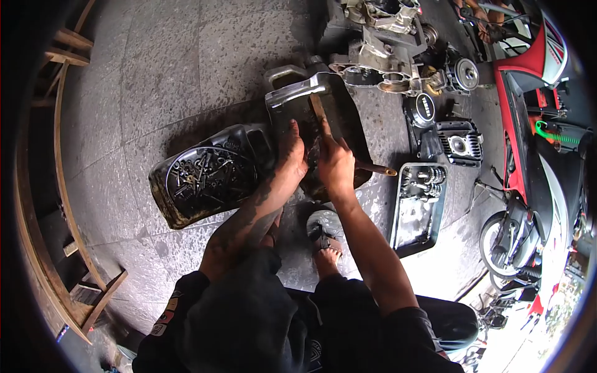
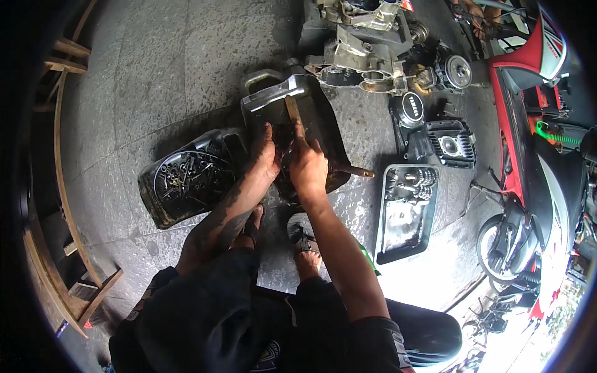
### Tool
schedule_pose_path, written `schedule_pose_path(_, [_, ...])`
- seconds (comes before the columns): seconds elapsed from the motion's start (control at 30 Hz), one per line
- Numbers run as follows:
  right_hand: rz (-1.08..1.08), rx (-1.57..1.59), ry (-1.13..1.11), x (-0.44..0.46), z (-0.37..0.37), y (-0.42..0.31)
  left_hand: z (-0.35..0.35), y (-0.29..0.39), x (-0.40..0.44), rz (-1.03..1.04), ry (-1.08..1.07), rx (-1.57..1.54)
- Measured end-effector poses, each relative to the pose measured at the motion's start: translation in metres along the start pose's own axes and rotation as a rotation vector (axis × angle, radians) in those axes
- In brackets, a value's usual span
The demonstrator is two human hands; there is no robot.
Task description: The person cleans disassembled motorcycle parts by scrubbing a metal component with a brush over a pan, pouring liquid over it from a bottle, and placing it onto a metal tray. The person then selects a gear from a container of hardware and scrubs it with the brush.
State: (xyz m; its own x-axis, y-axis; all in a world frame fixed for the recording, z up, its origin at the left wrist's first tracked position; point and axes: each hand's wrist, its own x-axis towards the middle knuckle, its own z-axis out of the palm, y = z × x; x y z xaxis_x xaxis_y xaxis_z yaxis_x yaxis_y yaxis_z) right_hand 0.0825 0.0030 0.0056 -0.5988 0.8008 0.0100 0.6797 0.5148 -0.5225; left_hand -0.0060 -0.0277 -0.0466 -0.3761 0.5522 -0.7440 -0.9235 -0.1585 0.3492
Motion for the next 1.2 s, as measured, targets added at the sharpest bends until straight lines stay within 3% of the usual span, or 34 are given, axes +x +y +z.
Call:
schedule_pose_path(0.07, [-0.030,0.042,-0.006,-0.015,-0.007,-0.005,0.003,0.008,0.000,-0.041,-0.012,-0.118])
schedule_pose_path(0.27, [0.006,0.055,-0.019,-0.022,-0.005,-0.001,-0.013,-0.012,0.015,0.011,0.062,0.090])
schedule_pose_path(0.37, [-0.046,0.052,0.004,-0.036,-0.013,-0.018,-0.027,-0.007,0.033,0.010,-0.189,-0.085])
schedule_pose_path(0.47, [0.004,0.064,0.025,-0.028,-0.010,-0.008,-0.001,0.006,-0.004,-0.032,0.019,0.021])
schedule_pose_path(0.5, [0.035,0.040,0.019,-0.012,-0.006,-0.002,-0.002,-0.005,-0.002,0.062,0.016,-0.063])
schedule_pose_path(0.67, [-0.019,0.112,-0.036,-0.027,-0.012,-0.015,-0.026,-0.012,0.034,0.021,0.020,-0.006])
schedule_pose_path(0.73, [-0.030,0.121,-0.043,-0.040,-0.014,-0.019,-0.025,-0.004,0.028,-0.086,-0.158,-0.112])
schedule_pose_path(0.9, [0.031,0.065,0.037,-0.015,-0.011,0.004,0.003,0.001,-0.002,0.012,0.061,-0.097])
schedule_pose_path(1.0, [0.049,0.076,0.043,-0.020,-0.016,-0.005,0.003,0.009,0.002,0.054,0.015,-0.143])
schedule_pose_path(1.07, [-0.112,0.027,0.047,-0.035,-0.015,-0.013,-0.002,0.016,0.009,0.071,-0.261,-0.105])
schedule_pose_path(1.1, [-0.053,0.071,0.053,-0.035,-0.012,-0.012,-0.002,0.012,0.009,0.066,-0.262,-0.101])
schedule_pose_path(1.17, [-0.028,0.041,0.067,-0.017,-0.001,0.002,0.003,0.003,-0.001,0.013,0.065,-0.073])
schedule_pose_path(1.2, [-0.001,0.013,0.081,-0.009,0.000,0.004,0.000,-0.001,-0.005,0.006,0.065,-0.065])
